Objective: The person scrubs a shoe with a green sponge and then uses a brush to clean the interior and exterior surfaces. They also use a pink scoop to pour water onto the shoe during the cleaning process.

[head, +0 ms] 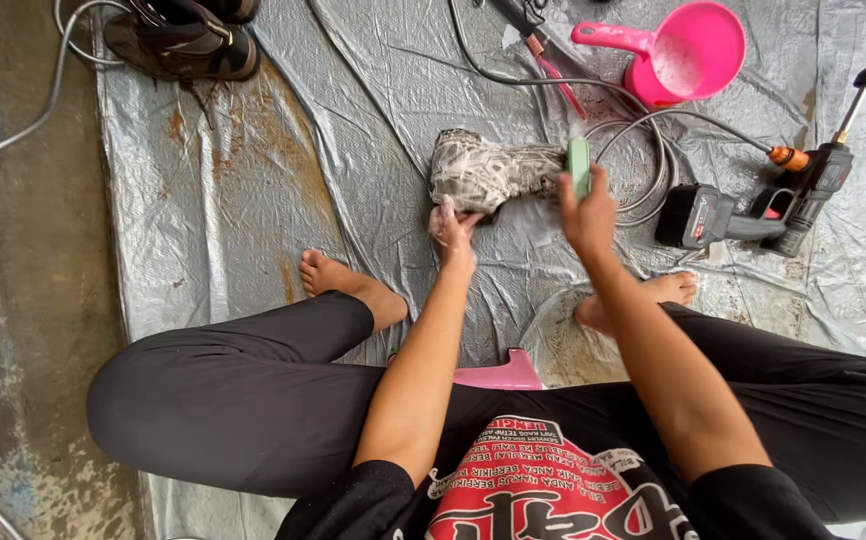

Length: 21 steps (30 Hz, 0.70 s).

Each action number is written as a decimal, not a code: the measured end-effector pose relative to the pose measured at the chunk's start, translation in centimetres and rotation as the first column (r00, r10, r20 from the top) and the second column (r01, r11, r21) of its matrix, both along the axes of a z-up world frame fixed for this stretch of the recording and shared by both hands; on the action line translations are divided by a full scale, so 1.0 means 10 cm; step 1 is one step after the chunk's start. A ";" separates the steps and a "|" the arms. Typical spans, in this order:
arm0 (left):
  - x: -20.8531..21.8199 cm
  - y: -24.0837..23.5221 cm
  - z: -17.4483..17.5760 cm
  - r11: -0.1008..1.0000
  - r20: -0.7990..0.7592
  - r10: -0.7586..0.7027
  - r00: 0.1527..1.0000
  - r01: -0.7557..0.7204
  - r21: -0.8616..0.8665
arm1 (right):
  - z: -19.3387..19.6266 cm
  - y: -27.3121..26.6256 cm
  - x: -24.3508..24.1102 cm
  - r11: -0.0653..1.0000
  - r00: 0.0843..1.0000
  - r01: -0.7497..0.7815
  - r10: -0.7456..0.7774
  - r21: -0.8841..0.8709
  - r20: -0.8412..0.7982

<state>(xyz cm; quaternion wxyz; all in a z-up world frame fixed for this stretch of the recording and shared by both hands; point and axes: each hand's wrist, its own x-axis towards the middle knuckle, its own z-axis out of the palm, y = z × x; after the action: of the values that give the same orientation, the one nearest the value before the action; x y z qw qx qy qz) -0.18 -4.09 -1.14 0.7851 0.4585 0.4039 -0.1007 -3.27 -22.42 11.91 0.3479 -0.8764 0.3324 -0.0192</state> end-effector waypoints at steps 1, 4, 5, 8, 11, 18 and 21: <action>0.03 0.10 0.16 1.000 0.004 -0.001 1.000 0.001 0.003 | -0.05 0.01 -0.01 1.000 1.000 0.001 -0.001 0.003 0.004; 0.21 0.38 0.52 0.816 -0.150 -0.353 0.924 0.382 0.434 | -0.13 0.06 0.06 0.992 0.996 0.088 -0.086 0.089 -0.027; 0.30 0.44 0.55 0.644 -0.254 -0.447 0.858 0.506 0.574 | -0.10 0.06 0.13 0.996 0.998 0.060 -0.058 0.072 -0.022; 0.53 0.57 0.20 0.478 -0.356 -0.477 0.804 0.577 0.663 | 0.03 -0.02 0.30 0.998 0.999 -0.026 0.028 0.063 -0.042; 0.70 0.43 0.26 0.744 -0.264 -0.460 0.848 0.530 0.407 | 0.12 -0.23 0.47 0.982 0.983 -0.175 0.179 0.066 -0.050; 0.41 0.07 0.46 0.825 -0.244 -0.563 0.790 0.523 -0.214 | 0.38 0.18 0.34 0.796 0.815 -0.577 0.577 -0.185 -0.057; 0.14 -0.33 -0.70 0.870 -0.155 -0.416 0.896 0.342 -0.355 | 0.56 0.40 0.01 0.727 0.732 -0.679 0.659 -0.107 -0.172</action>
<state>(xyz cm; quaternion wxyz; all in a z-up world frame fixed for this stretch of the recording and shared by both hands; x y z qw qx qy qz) 1.18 -7.41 -8.15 0.7620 0.3817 0.3705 -0.3694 -3.12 -18.46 17.52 0.2379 -0.9619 0.0118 0.1344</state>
